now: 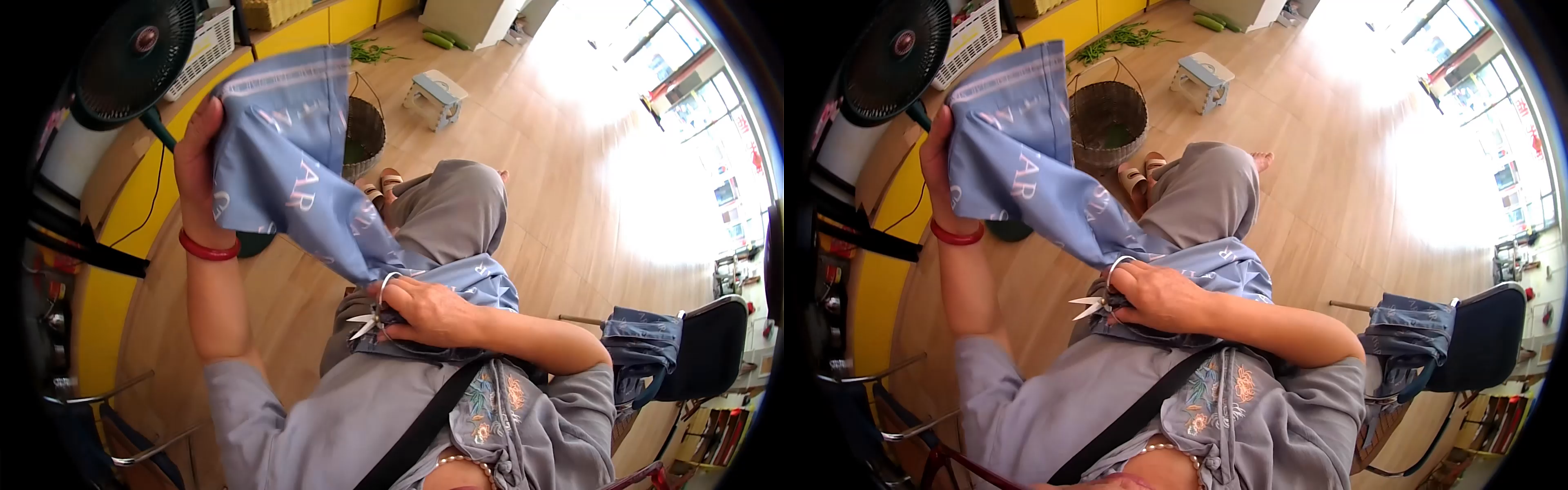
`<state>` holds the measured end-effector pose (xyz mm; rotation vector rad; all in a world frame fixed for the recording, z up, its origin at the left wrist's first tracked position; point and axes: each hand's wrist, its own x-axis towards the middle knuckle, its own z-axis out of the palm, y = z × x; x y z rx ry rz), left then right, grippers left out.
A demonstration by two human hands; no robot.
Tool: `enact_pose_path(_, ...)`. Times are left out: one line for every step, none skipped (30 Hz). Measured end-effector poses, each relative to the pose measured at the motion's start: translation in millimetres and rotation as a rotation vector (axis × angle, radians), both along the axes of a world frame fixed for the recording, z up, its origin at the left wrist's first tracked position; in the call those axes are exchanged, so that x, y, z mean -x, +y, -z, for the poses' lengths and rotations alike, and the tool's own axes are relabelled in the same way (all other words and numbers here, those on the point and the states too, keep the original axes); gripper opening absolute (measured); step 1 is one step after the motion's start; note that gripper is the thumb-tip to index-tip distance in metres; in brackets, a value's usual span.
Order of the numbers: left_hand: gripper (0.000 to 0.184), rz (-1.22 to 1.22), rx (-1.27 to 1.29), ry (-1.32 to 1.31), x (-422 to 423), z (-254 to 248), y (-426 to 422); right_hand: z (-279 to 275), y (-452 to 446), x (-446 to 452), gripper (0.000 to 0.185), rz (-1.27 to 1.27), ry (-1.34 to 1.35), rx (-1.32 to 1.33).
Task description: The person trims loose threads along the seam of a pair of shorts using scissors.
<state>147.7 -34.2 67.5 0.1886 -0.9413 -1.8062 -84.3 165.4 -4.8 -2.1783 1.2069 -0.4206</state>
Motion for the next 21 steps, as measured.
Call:
enact_pose_path(0.040, -0.046, -0.012, -0.026, 6, 5, 0, 5, -3, 2, 0.054, 0.011, -0.010, 0.001)
enact_pose_path(0.038, -0.052, 0.007, -0.021, 11, 9, 1, 7, -7, 5, 0.054, 0.011, -0.069, 0.054)
enact_pose_path(0.038, -0.039, 0.008, -0.031, 14, 13, 1, 9, -10, 8, 0.054, 0.013, -0.126, 0.107)
enact_pose_path(0.037, -0.043, 0.011, -0.069, 13, 18, -2, 13, -13, 11, 0.053, 0.019, -0.202, 0.154)
enact_pose_path(0.037, -0.047, 0.014, -0.108, 12, 22, -5, 13, -14, 16, 0.053, 0.034, -0.210, 0.155)
enact_pose_path(0.035, -0.009, 0.012, -0.125, 10, 28, -11, 12, -14, 22, 0.051, 0.054, -0.277, 0.124)
enact_pose_path(0.037, -0.003, -0.080, -0.114, 10, 31, -12, 9, -14, 26, 0.049, 0.073, -0.346, 0.096)
enact_pose_path(0.037, 0.002, -0.128, -0.138, 16, 32, -10, -1, -14, 35, 0.043, 0.135, -0.372, 0.007)
enact_pose_path(0.036, -0.002, -0.173, -0.162, 22, 31, -10, -5, -15, 44, 0.039, 0.214, -0.353, -0.066)
enact_pose_path(0.035, 0.028, -0.116, -0.184, 26, 39, -17, -6, -18, 55, 0.036, 0.295, -0.410, -0.122)
enact_pose_path(0.034, 0.050, -0.056, -0.211, 27, 47, -25, -7, -23, 65, 0.033, 0.366, -0.470, -0.178)
enact_pose_path(0.029, -0.001, -0.010, -0.242, 38, 46, -25, -3, -30, 75, 0.030, 0.440, -0.606, -0.168)
enact_pose_path(0.026, 0.023, 0.011, -0.231, 51, 42, -24, 1, -37, 84, 0.027, 0.513, -0.743, -0.160)
enact_pose_path(0.023, 0.056, -0.001, -0.229, 61, 40, -26, 0, -44, 90, 0.024, 0.540, -1.036, -0.199)
enact_pose_path(0.021, 0.094, 0.017, -0.259, 72, 34, -28, -5, -51, 100, 0.020, 0.599, -1.132, -0.274)
enact_pose_path(0.019, 0.097, 0.012, -0.285, 86, 26, -28, -12, -56, 108, 0.020, 0.638, -1.167, -0.283)
enact_pose_path(0.017, 0.106, 0.003, -0.309, 102, 18, -24, -17, -59, 116, 0.020, 0.686, -1.199, -0.293)
enact_pose_path(0.015, 0.131, 0.048, -0.358, 116, 6, -17, -18, -61, 123, 0.020, 0.696, -1.212, -0.290)
enact_pose_path(0.015, 0.146, 0.045, -0.368, 130, -4, -7, -17, -62, 130, 0.021, 0.715, -1.234, -0.250)
enact_pose_path(0.015, 0.153, 0.158, -0.533, 146, -13, 5, -15, -61, 137, 0.022, 0.738, -1.255, -0.211)
enact_pose_path(0.016, 0.163, 0.274, -0.697, 162, -14, 18, -10, -58, 144, 0.022, 0.759, -1.267, -0.212)
